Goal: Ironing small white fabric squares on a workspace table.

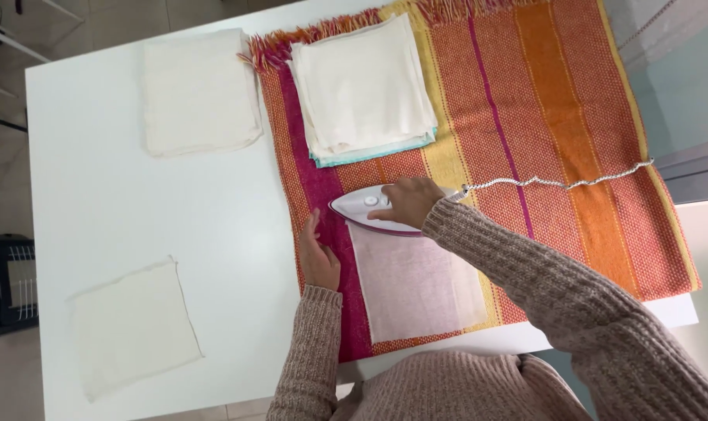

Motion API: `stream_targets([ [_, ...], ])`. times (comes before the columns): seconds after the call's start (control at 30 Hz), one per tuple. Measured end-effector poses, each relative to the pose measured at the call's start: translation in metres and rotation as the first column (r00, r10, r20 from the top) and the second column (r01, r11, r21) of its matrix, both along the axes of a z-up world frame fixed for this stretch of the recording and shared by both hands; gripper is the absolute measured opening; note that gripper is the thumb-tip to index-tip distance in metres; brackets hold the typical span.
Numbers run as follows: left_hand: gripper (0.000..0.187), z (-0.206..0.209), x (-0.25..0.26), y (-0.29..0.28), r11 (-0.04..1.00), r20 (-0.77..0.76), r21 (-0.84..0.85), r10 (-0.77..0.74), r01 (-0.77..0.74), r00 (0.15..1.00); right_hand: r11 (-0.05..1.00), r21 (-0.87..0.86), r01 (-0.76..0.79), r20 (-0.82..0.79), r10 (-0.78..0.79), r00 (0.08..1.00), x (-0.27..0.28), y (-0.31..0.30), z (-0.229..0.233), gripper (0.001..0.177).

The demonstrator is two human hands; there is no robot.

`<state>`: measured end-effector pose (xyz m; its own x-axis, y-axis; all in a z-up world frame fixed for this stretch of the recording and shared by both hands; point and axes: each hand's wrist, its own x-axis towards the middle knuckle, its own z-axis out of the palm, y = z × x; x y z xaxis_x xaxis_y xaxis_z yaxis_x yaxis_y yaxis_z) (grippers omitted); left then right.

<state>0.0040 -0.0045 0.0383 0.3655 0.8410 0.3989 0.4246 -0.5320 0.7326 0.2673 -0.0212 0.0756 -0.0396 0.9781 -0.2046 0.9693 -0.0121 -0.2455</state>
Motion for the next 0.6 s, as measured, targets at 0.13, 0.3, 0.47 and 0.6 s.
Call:
stream_targets([
  [0.13, 0.081, 0.004, 0.001, 0.0, 0.989, -0.183, 0.126, -0.057, 0.081, 0.982, 1.0, -0.017, 0.025, 0.043, -0.024, 0.999, 0.005, -0.032, -0.005, 0.076],
  [0.3, 0.079, -0.039, -0.001, 0.008, 0.943, -0.398, 0.233, -0.129, 0.236, 0.908, 0.974, -0.063, 0.217, 0.103, -0.21, 0.972, 0.052, -0.061, -0.012, 0.079],
  [0.47, 0.08, -0.045, -0.002, 0.006, 0.949, -0.434, 0.192, -0.146, 0.249, 0.889, 0.936, -0.017, 0.351, 0.172, -0.343, 0.923, 0.095, -0.101, 0.008, 0.078],
  [0.6, 0.081, -0.038, 0.0, 0.004, 0.958, -0.403, 0.165, -0.154, 0.237, 0.902, 0.861, -0.083, 0.501, 0.217, -0.475, 0.853, 0.125, -0.126, 0.008, 0.077],
])
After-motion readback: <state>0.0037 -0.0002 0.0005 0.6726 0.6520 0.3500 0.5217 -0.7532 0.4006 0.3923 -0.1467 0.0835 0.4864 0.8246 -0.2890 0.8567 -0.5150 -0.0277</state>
